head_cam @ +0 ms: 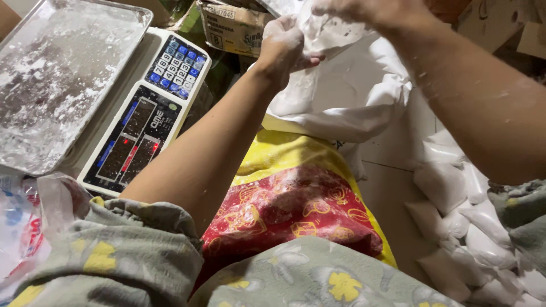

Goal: The person scoops white powder from a large sack into small plastic bags using a blue scoop. They place each bag on a digital scale to measure the weight, adjusting the contents as needed, then tie the bags and set them aside.

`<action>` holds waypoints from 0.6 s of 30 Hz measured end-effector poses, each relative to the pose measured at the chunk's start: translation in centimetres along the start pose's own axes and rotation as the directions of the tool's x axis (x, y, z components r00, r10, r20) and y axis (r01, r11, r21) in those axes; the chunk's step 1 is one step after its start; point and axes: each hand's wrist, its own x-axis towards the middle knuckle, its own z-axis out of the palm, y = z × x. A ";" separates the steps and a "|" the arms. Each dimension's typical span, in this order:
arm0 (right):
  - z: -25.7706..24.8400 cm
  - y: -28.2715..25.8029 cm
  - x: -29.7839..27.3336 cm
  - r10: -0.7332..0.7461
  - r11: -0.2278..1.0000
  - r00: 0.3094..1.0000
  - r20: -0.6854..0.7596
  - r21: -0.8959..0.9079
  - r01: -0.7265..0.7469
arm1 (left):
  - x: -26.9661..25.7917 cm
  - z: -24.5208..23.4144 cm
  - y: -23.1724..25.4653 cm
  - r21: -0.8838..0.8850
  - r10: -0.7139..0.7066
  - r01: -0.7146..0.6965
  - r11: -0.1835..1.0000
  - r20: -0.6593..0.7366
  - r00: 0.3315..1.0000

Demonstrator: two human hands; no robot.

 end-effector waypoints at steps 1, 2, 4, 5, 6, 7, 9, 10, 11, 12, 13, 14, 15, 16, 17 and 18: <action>0.5 -0.3 0.0 -0.041 0.998 0.999 -0.004 -0.051 0.041 | -0.1 0.0 -0.1 0.002 0.001 -0.001 1.000 -0.014 1.000; 0.9 -0.6 0.0 -0.071 0.988 0.997 -0.014 -0.136 0.069 | -0.2 0.1 -0.2 0.003 0.002 -0.002 1.000 -0.028 1.000; 1.6 -0.9 -0.2 -0.137 0.941 0.990 -0.033 -0.317 0.119 | -0.4 0.1 -0.3 -0.019 -0.033 0.033 0.999 -0.021 0.999; 2.1 -1.0 -0.2 -0.165 0.884 0.984 -0.063 -0.452 0.119 | -0.6 0.1 -0.2 -0.029 -0.051 0.050 0.998 -0.017 0.999; 2.5 -1.1 -0.1 -0.191 0.801 0.976 -0.101 -0.591 0.095 | -0.7 0.1 -0.2 -0.031 -0.050 0.049 0.998 -0.025 0.998; 2.8 -1.2 0.1 -0.219 0.690 0.966 -0.139 -0.721 0.053 | -0.9 0.1 -0.1 -0.033 -0.050 0.049 0.998 -0.032 0.998; 3.4 -1.1 0.4 -0.381 0.561 0.913 -0.146 -0.821 0.103 | -1.1 0.1 0.1 -0.028 -0.046 0.046 0.999 -0.023 0.999; 3.5 -1.0 0.5 -0.457 0.489 0.878 -0.139 -0.864 0.118 | -1.2 0.1 0.2 -0.020 -0.043 0.043 0.999 -0.008 0.999; 3.5 -0.8 0.4 -0.493 0.502 0.862 -0.117 -0.848 0.171 | -1.4 0.1 0.3 -0.013 -0.042 0.042 0.999 0.009 0.999; 3.5 -0.5 0.4 -0.528 0.511 0.844 -0.097 -0.830 0.224 | -1.4 0.2 0.3 -0.033 -0.037 0.037 0.999 0.014 0.999; 3.5 -0.3 0.3 -0.563 0.519 0.823 -0.077 -0.808 0.278 | -1.5 0.2 0.3 -0.054 -0.032 0.033 0.998 0.017 0.999; 3.5 -0.2 0.3 -0.546 0.530 0.832 -0.092 -0.808 0.258 | -1.7 0.2 0.3 -0.074 -0.028 0.029 0.997 0.020 0.999; 3.5 -0.2 0.4 -0.531 0.540 0.841 -0.106 -0.807 0.239 | -1.7 0.1 0.3 -0.062 -0.029 0.029 0.998 0.010 1.000; 3.5 -0.2 0.4 -0.515 0.549 0.849 -0.120 -0.807 0.219 | -1.7 0.1 0.3 -0.050 -0.029 0.029 0.998 0.001 1.000; 3.4 -0.2 0.4 -0.527 0.560 0.842 -0.114 -0.792 0.243 | -1.7 0.1 0.3 -0.037 -0.030 0.030 0.999 -0.008 1.000; 3.3 -0.3 0.3 -0.539 0.570 0.835 -0.109 -0.777 0.267 | -1.6 0.1 0.3 -0.039 -0.034 0.034 0.999 -0.015 0.999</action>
